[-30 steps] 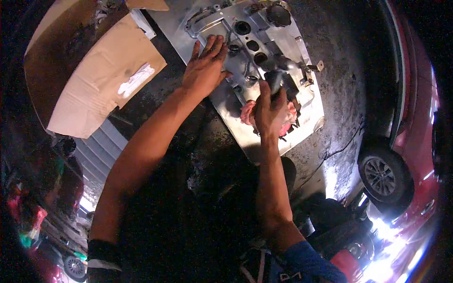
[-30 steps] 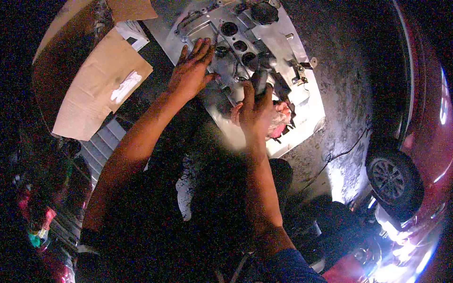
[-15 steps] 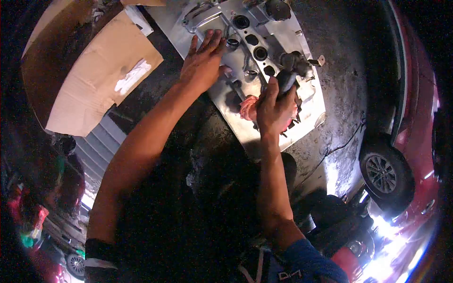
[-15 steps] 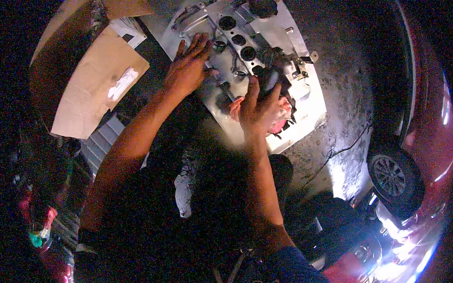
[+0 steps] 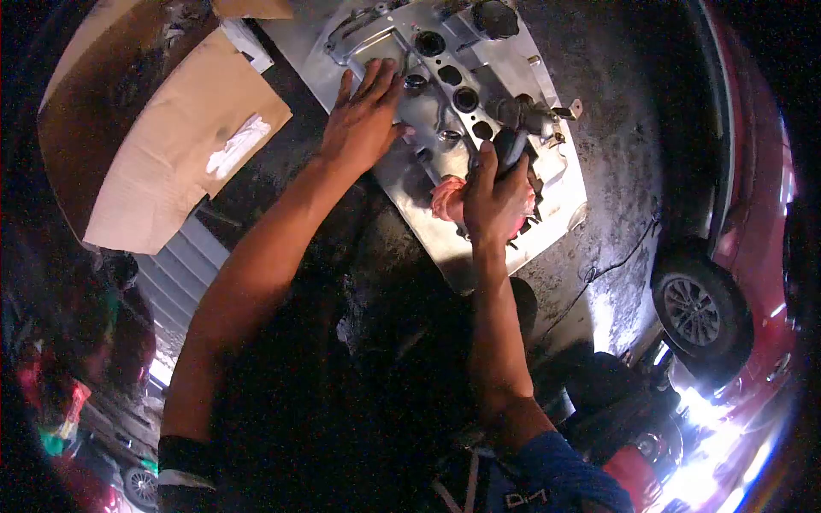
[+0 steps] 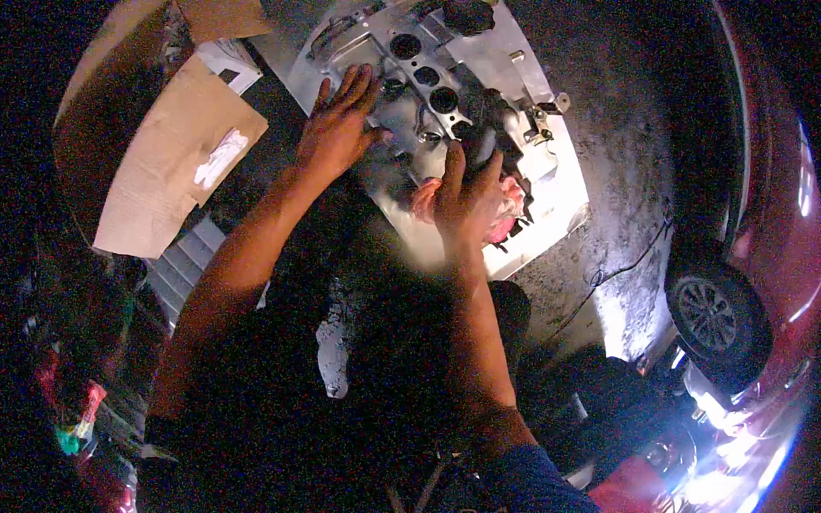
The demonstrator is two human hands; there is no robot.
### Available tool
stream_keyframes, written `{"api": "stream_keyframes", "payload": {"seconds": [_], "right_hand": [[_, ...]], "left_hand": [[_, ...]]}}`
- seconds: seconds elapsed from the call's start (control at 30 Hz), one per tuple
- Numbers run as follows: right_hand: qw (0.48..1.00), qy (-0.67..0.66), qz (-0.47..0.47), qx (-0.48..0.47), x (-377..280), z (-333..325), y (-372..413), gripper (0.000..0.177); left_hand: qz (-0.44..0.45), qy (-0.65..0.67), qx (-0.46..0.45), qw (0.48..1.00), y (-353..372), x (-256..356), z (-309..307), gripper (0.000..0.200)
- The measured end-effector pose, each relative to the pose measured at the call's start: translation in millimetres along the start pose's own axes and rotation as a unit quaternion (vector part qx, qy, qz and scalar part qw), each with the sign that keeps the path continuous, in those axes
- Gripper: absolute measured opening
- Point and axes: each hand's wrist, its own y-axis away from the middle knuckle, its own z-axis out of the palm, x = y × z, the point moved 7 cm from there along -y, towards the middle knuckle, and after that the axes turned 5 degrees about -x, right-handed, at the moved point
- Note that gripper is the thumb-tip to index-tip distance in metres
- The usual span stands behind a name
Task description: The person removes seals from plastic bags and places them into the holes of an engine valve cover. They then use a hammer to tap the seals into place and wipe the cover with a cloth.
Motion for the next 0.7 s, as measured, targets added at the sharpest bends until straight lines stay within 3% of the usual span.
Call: {"api": "stream_keyframes", "payload": {"seconds": [0.1,0.3,0.47,0.7], "right_hand": [[0.993,-0.016,0.107,-0.049,11.1,15.4,-3.9,0.050],[0.994,-0.078,0.063,0.051,-17.7,-14.9,5.2,0.053],[0.995,-0.067,0.063,-0.034,-0.6,3.6,-3.5,0.048],[0.990,-0.081,0.094,-0.067,-5.2,12.8,2.8,0.051]], "left_hand": [[-0.001,-0.005,-0.018,1.000,-6.3,3.4,-4.3,0.084],[0.006,0.014,0.007,1.000,3.0,-1.5,5.6,0.083],[0.004,-0.003,-0.002,1.000,-4.3,-0.5,4.9,0.083],[0.008,-0.005,-0.008,1.000,-3.0,0.9,1.0,0.084]]}}
